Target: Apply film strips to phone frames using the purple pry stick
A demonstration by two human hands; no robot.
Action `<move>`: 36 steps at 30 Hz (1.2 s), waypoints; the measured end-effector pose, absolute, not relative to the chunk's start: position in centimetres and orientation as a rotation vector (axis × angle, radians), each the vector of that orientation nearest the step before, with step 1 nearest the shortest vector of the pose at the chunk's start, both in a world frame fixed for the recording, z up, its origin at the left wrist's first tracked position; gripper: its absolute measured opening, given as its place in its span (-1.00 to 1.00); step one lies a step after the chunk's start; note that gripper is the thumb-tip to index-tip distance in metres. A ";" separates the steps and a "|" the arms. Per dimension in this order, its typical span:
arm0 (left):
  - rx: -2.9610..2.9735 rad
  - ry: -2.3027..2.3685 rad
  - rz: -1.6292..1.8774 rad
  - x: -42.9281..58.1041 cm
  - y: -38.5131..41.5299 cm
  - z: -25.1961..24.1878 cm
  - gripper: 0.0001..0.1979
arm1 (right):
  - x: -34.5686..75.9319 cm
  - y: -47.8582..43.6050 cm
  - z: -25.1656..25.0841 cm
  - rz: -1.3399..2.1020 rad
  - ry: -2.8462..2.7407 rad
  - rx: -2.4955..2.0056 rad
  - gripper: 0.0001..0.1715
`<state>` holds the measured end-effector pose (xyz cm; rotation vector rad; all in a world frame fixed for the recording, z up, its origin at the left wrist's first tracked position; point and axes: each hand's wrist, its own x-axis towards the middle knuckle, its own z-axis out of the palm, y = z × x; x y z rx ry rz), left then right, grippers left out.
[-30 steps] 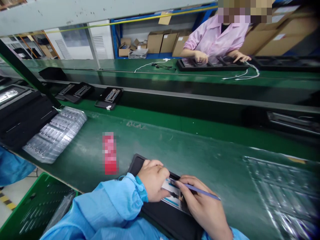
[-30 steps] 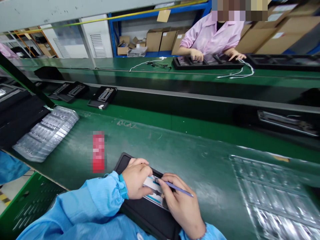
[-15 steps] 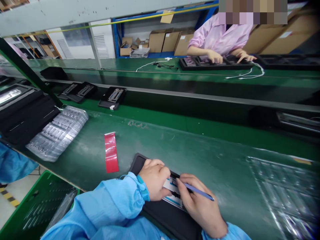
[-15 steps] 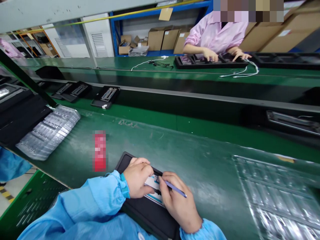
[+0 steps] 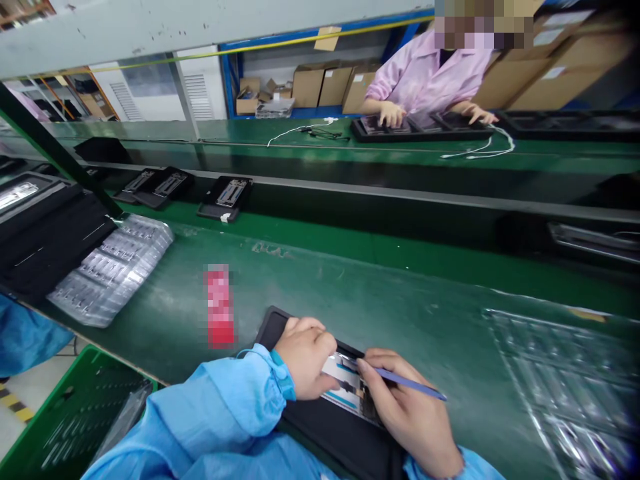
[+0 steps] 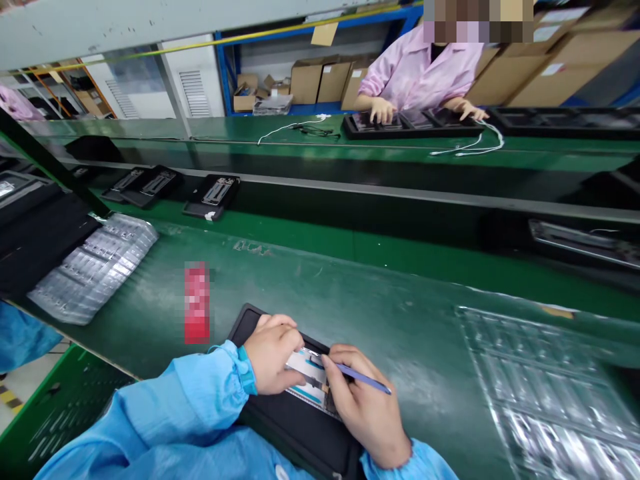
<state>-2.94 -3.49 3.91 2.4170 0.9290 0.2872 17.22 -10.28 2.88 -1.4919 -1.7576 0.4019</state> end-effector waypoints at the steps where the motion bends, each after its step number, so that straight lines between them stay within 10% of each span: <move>1: 2.417 0.929 0.290 -2.9 -3.5 3.9 -0.51 | 17.2 -10.2 2.9 0.401 -1.767 -1.490 -0.83; 36: 2.458 0.916 0.303 -2.8 -3.5 3.8 -0.57 | 17.1 -9.9 2.5 0.346 -1.810 -1.386 -0.92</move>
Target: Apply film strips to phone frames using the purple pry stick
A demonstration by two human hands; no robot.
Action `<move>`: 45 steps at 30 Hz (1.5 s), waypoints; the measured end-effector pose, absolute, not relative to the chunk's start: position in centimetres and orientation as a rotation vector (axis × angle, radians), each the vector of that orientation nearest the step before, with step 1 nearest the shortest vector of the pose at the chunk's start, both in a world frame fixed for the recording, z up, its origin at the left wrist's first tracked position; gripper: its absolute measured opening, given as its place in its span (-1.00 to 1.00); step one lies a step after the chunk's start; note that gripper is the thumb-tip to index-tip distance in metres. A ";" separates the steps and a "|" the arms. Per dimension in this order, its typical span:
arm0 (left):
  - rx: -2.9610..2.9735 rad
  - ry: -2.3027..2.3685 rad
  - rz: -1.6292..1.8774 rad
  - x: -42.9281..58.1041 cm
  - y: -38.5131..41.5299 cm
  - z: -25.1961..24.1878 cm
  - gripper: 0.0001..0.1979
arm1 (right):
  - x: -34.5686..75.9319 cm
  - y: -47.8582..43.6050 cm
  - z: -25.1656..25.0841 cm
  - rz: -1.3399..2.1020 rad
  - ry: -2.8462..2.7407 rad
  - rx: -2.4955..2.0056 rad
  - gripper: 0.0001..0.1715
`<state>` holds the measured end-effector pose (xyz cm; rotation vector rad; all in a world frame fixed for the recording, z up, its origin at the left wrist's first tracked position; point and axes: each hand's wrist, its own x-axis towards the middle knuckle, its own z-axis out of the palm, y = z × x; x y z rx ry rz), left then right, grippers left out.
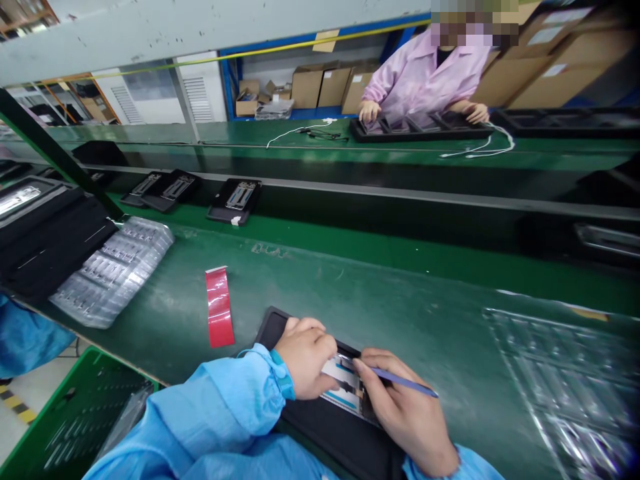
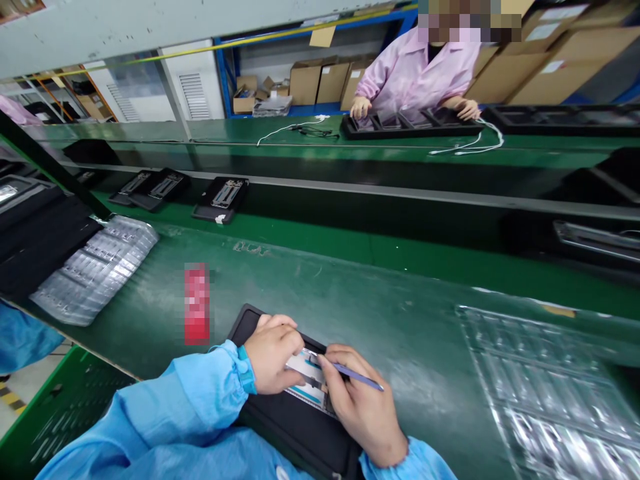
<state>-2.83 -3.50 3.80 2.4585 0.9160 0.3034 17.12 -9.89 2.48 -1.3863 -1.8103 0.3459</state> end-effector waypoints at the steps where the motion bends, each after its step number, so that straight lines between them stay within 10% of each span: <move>1: 2.461 0.914 0.304 -2.8 -3.5 3.8 -0.57 | 17.1 -9.9 2.5 0.339 -1.816 -1.386 -0.92; 45: 2.469 0.893 0.273 -2.9 -3.4 3.7 -0.58 | 16.7 -10.2 2.8 0.324 -1.782 -1.420 -0.93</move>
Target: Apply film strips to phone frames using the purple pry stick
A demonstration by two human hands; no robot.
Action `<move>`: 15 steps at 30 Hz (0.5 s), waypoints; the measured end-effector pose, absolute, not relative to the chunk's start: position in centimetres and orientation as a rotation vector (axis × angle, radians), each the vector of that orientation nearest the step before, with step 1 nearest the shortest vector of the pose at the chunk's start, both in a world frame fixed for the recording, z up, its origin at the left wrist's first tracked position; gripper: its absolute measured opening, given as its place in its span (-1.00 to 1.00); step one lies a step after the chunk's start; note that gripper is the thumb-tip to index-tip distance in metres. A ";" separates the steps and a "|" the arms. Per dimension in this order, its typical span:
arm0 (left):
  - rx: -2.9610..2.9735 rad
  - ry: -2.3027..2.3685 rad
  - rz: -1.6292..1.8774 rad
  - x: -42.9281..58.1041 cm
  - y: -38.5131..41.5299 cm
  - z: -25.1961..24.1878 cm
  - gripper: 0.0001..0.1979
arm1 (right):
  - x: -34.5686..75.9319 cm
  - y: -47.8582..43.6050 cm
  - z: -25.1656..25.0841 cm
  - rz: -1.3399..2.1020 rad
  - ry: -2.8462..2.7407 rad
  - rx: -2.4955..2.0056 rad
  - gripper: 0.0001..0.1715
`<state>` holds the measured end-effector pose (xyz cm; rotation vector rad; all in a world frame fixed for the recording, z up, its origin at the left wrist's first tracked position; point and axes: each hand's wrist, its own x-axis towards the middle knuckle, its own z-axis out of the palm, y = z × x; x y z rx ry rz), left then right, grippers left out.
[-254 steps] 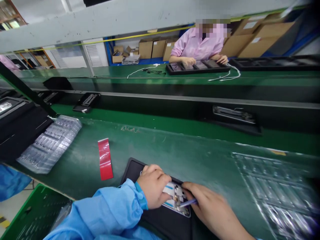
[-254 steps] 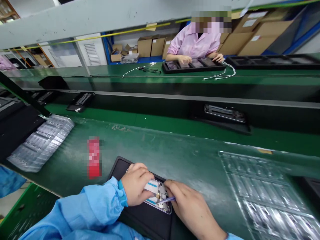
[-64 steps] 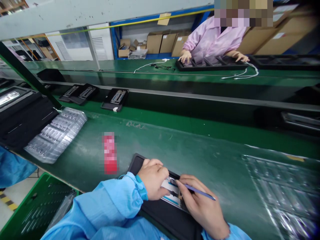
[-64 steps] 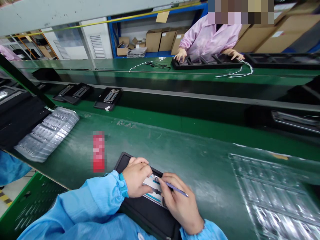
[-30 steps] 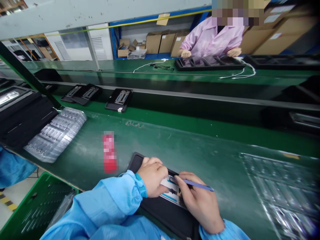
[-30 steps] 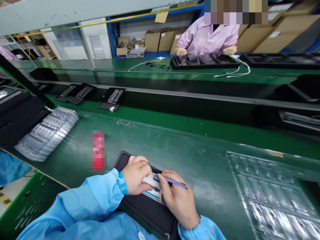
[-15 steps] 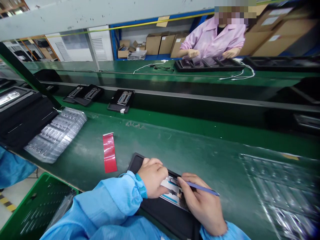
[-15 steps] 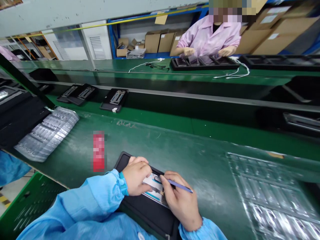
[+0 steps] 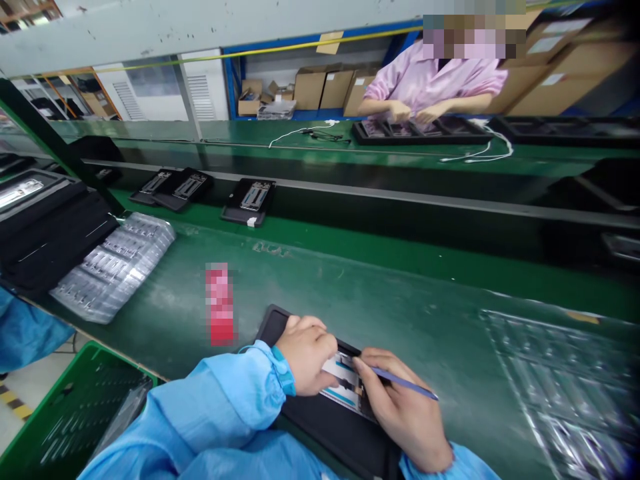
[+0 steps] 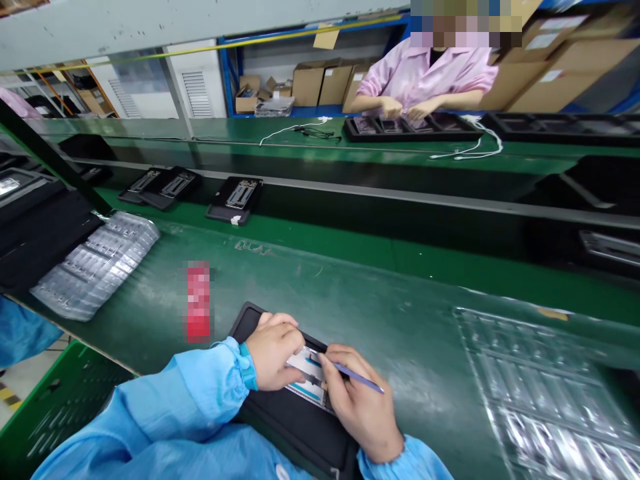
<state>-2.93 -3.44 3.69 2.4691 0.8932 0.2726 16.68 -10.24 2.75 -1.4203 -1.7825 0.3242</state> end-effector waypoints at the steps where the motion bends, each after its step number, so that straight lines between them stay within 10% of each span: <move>1: 2.474 0.894 0.280 -2.9 -3.5 3.7 -0.57 | 16.7 -10.2 2.8 0.329 -1.791 -1.415 -0.93; 15: 2.505 0.900 0.262 -2.9 -3.4 4.0 -0.59 | 16.6 -10.1 2.5 0.327 -1.764 -1.488 -0.87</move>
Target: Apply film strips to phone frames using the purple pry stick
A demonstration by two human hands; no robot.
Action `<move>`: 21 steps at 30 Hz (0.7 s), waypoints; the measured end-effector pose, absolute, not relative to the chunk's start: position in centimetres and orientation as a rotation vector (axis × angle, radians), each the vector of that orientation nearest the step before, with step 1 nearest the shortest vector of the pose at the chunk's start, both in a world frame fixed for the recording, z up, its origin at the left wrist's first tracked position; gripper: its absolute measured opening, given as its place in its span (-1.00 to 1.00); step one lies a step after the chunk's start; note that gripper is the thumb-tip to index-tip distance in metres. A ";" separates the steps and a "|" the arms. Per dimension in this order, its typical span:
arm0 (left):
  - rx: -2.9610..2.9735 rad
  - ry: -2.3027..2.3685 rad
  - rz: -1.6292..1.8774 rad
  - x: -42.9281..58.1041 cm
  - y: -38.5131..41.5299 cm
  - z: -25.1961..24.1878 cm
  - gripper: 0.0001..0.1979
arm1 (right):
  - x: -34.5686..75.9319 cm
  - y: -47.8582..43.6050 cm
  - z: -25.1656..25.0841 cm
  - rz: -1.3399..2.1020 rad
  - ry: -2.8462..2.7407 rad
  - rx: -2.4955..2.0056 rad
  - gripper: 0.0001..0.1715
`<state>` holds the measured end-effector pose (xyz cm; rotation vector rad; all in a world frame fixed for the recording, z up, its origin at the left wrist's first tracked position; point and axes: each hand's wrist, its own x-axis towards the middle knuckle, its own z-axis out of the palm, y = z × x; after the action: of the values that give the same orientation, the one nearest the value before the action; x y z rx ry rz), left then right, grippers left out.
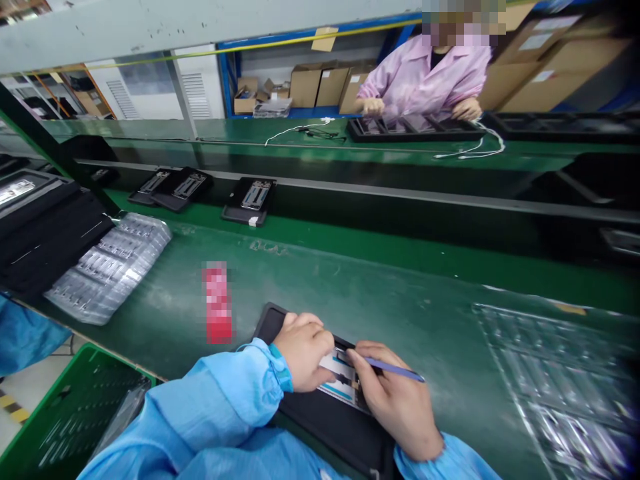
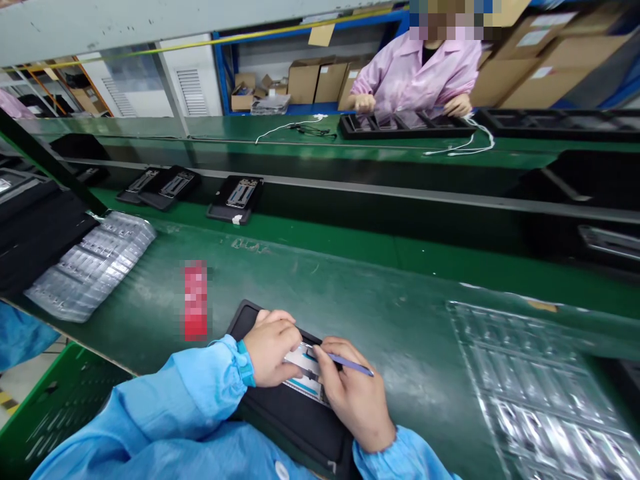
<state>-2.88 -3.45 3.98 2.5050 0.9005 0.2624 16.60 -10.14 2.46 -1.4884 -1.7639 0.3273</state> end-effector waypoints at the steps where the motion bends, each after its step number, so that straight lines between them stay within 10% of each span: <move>1: 2.504 0.899 0.264 -2.9 -3.5 4.0 -0.59 | 16.6 -10.1 2.5 0.329 -1.763 -1.487 -0.87; 21: 2.480 0.898 0.274 -2.9 -3.5 3.9 -0.59 | 16.3 -10.3 3.1 0.282 -1.779 -1.449 -0.85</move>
<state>-2.93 -3.50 3.88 2.4800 0.8978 0.2745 16.27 -10.31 3.05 -1.4494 -1.7788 0.2823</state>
